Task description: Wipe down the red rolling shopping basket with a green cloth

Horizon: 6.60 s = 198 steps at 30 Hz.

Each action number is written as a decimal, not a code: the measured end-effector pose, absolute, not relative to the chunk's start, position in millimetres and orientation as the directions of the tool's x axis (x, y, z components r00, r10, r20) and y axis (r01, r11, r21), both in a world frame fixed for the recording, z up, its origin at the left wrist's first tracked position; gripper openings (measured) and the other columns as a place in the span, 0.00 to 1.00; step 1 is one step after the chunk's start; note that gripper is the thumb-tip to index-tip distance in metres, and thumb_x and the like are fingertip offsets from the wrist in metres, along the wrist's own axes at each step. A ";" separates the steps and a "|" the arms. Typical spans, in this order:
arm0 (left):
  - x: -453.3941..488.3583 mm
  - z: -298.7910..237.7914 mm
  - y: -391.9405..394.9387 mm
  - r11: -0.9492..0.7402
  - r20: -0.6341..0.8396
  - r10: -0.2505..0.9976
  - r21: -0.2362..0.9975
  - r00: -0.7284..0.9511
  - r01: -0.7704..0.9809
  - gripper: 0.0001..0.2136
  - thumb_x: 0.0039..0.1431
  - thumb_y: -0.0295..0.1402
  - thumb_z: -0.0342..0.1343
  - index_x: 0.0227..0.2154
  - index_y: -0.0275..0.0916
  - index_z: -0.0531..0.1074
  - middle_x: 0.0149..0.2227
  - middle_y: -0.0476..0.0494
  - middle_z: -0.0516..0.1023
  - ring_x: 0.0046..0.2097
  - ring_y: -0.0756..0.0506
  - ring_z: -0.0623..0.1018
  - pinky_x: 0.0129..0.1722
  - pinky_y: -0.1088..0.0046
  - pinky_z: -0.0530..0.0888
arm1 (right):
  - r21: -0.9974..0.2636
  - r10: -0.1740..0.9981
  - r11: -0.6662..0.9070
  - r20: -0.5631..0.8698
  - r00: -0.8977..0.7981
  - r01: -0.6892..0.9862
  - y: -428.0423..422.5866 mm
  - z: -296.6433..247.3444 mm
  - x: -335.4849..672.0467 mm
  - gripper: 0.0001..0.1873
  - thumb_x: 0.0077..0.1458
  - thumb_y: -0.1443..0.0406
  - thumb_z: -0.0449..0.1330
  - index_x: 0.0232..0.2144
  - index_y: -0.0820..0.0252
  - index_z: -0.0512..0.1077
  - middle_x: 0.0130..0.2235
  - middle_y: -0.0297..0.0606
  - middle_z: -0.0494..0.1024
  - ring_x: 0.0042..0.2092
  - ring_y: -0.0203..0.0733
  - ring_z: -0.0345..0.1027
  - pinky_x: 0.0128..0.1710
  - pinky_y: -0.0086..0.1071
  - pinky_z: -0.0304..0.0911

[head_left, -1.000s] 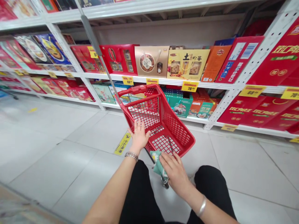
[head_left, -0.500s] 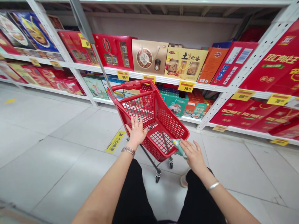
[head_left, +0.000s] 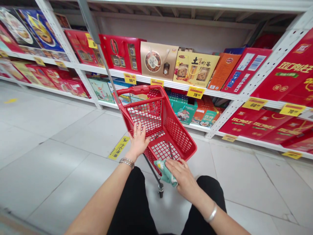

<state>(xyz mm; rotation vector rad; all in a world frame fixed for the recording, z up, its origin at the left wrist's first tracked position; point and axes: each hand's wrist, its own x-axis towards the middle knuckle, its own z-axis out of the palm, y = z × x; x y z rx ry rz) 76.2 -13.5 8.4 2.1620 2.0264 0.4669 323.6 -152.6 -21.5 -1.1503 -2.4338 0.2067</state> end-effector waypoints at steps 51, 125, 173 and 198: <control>48.5 -3.7 -7.0 -0.071 0.140 0.990 0.370 0.020 0.927 0.34 0.61 0.32 0.49 0.71 0.36 0.59 0.77 0.28 0.43 0.77 0.29 0.37 0.68 0.32 0.51 | -0.123 0.731 0.615 0.460 -0.504 0.779 -67.1 -62.5 432.4 0.43 0.46 0.83 0.51 0.63 0.56 0.70 0.60 0.48 0.78 0.65 0.47 0.68 0.65 0.51 0.58; 86.7 -21.4 -52.9 0.379 -0.035 0.902 0.538 -0.430 0.753 0.36 0.71 0.47 0.37 0.74 0.29 0.51 0.77 0.30 0.43 0.76 0.29 0.46 0.69 0.33 0.49 | -0.155 0.710 0.687 0.349 -0.612 0.709 -85.4 -8.1 251.5 0.22 0.69 0.72 0.53 0.60 0.52 0.72 0.57 0.41 0.79 0.56 0.46 0.68 0.67 0.51 0.50; 37.9 -3.3 11.0 0.181 -0.078 0.983 0.390 -0.164 0.903 0.34 0.70 0.48 0.35 0.74 0.38 0.53 0.76 0.39 0.50 0.76 0.32 0.48 0.70 0.34 0.46 | -0.083 0.832 0.521 0.275 -0.483 0.850 -54.3 28.4 196.8 0.21 0.70 0.72 0.50 0.60 0.56 0.71 0.59 0.46 0.78 0.55 0.50 0.72 0.68 0.59 0.50; 20.1 -8.6 32.8 0.116 -0.053 0.993 0.411 -0.103 0.904 0.37 0.66 0.52 0.40 0.74 0.40 0.53 0.76 0.40 0.49 0.76 0.29 0.48 0.70 0.32 0.44 | 0.318 0.889 0.198 0.341 -0.307 0.927 -122.2 101.6 473.3 0.30 0.58 0.79 0.52 0.59 0.55 0.73 0.60 0.44 0.78 0.59 0.51 0.70 0.64 0.51 0.51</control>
